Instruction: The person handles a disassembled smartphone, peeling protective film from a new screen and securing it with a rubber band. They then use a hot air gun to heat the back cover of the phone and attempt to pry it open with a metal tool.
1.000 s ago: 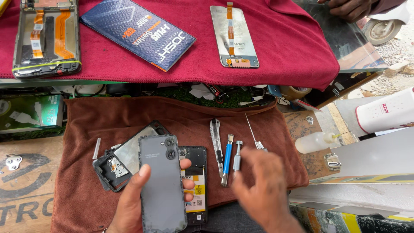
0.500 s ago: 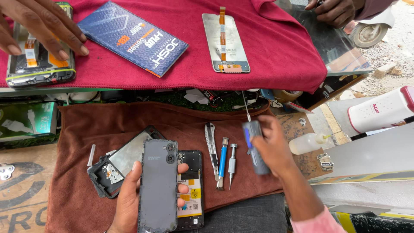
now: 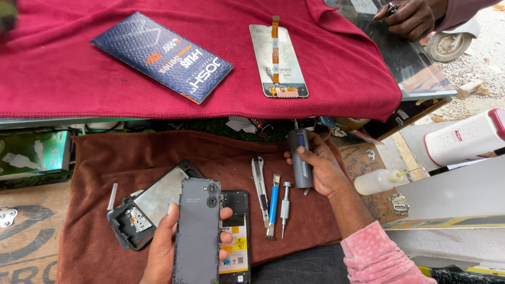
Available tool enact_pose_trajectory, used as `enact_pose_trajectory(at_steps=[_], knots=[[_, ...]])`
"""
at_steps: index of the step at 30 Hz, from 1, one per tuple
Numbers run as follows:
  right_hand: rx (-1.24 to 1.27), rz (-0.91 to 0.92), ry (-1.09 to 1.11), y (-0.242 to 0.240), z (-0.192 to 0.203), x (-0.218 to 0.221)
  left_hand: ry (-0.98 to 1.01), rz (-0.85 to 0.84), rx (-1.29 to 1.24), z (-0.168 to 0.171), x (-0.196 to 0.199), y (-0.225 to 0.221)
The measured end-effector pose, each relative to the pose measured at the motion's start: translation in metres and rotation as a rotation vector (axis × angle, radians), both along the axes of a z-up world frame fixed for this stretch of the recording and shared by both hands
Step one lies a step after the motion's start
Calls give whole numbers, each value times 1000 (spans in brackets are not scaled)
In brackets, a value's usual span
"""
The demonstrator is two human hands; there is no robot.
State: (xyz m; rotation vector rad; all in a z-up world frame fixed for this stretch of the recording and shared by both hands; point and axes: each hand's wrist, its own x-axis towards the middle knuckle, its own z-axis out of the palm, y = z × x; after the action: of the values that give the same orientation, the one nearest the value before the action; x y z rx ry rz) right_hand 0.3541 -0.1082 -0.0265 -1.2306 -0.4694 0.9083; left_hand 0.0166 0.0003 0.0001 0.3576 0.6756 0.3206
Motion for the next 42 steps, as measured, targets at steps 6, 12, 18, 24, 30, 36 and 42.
enact_pose_trajectory(at_steps=[6,12,18,24,30,36,42], knots=[[22,-7,70,-1,-2,2,14,-17,10,0,0,0],[3,-44,97,-3,-1,1,55,-15,16,-2,0,-1],[443,199,618,-36,0,-27,-30,-45,-11,-9,-1,1],[582,279,737,-64,25,-97,-70,-81,-5,-35,-6,1],[777,429,815,-74,28,-126,-161,-162,62,-40,-10,6],[825,433,879,-73,33,-134,-72,-68,172,-33,-8,3],[843,441,853,-70,28,-135,-405,-101,234,-63,-14,6]])
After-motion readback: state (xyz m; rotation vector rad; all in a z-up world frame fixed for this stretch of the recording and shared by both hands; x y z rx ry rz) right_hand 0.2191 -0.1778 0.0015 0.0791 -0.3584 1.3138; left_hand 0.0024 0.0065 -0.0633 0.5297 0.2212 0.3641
